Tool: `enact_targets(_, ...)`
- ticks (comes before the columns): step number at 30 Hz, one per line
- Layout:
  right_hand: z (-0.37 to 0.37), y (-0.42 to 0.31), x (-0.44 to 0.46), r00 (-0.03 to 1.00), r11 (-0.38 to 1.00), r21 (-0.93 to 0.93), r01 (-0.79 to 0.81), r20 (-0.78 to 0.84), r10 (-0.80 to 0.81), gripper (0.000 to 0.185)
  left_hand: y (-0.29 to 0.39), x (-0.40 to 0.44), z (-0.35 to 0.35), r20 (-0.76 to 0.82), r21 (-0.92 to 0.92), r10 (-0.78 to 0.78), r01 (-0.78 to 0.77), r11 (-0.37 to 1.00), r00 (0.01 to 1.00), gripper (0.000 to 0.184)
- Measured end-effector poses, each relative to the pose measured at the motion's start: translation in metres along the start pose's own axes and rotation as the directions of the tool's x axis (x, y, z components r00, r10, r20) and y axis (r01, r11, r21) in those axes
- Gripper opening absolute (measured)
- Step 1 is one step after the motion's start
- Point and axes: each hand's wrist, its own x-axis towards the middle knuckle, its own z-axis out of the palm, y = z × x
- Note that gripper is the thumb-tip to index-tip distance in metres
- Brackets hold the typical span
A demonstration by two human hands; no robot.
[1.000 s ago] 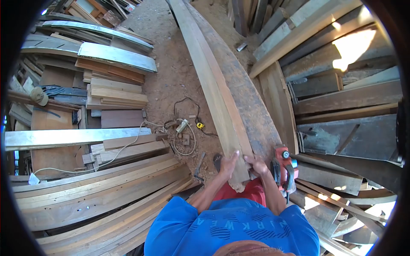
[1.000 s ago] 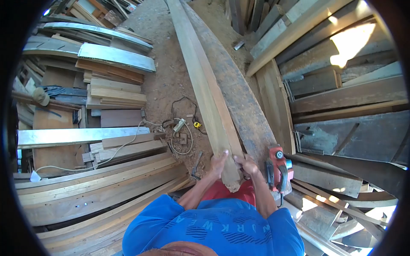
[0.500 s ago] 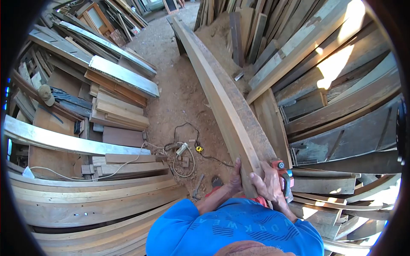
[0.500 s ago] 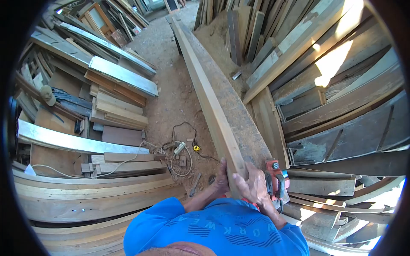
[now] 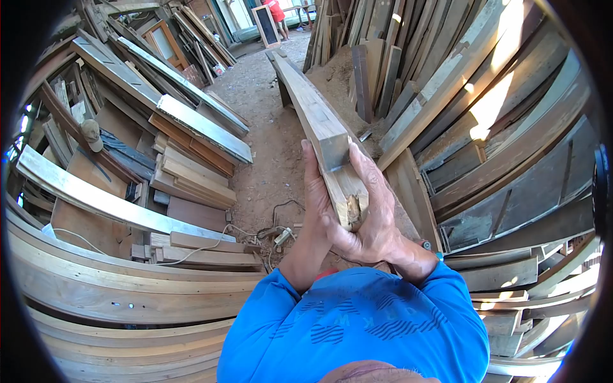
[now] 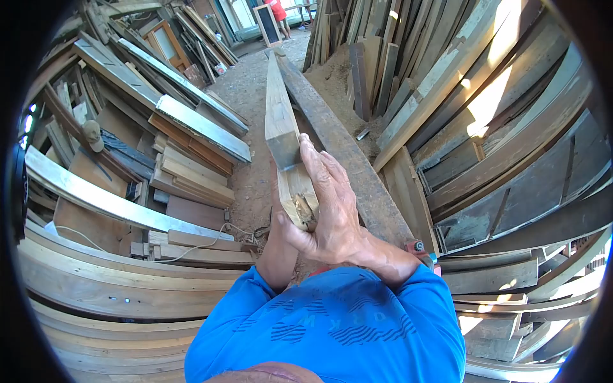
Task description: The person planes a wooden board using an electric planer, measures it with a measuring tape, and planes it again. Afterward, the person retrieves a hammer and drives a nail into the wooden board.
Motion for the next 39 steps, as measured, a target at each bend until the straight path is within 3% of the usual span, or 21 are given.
enact_targets(2, -0.001, -0.003, 0.010, 1.000, 1.000, 0.012, -0.005, 0.010, 0.005, 0.092, 0.008, 0.013, -0.007, 0.101, -0.003, -0.042, 0.043, 0.999, 0.994, 0.059)
enact_targets(7, -0.005, 0.001, 0.025, 1.000, 0.999, 0.041, 0.010, 0.024, -0.011, 0.094, 0.006, 0.019, 0.007, 0.146, 0.041, -0.021, 0.015, 0.999, 0.989, 0.056)
enact_targets(23, -0.016, 0.014, 0.035, 0.997, 0.997, 0.057, 0.051, 0.050, -0.053, 0.086, 0.002, 0.033, 0.006, 0.063, 0.176, 0.099, -0.109, 0.978, 0.993, 0.058)
enact_targets(25, -0.020, 0.012, 0.038, 0.996, 0.997, 0.060, 0.045, 0.070, -0.049, 0.084, 0.003, 0.033, 0.001, 0.117, 0.153, 0.072, -0.090, 0.984, 0.990, 0.058)
enact_targets(29, -0.027, 0.013, 0.038, 0.994, 0.996, 0.076, 0.036, 0.101, -0.044, 0.081, 0.018, 0.034, -0.005, 0.133, 0.286, 0.017, -0.055, 0.957, 0.991, 0.061)
enact_targets(32, -0.030, 0.007, 0.036, 0.985, 0.986, 0.151, -0.066, 0.167, 0.041, 0.080, 0.032, 0.030, 0.004, 0.165, 0.416, 0.001, -0.071, 0.906, 0.986, 0.064)
enact_targets(36, -0.021, 0.007, 0.038, 0.997, 0.990, 0.137, -0.027, 0.082, 0.016, 0.080, 0.045, 0.035, -0.007, 0.247, 0.242, -0.133, 0.072, 0.967, 0.960, 0.061)
enact_targets(39, -0.023, 0.005, 0.042, 0.993, 0.996, 0.082, 0.017, 0.115, -0.027, 0.089, 0.043, 0.034, -0.005, 0.255, 0.231, -0.117, 0.057, 0.971, 0.960, 0.060)
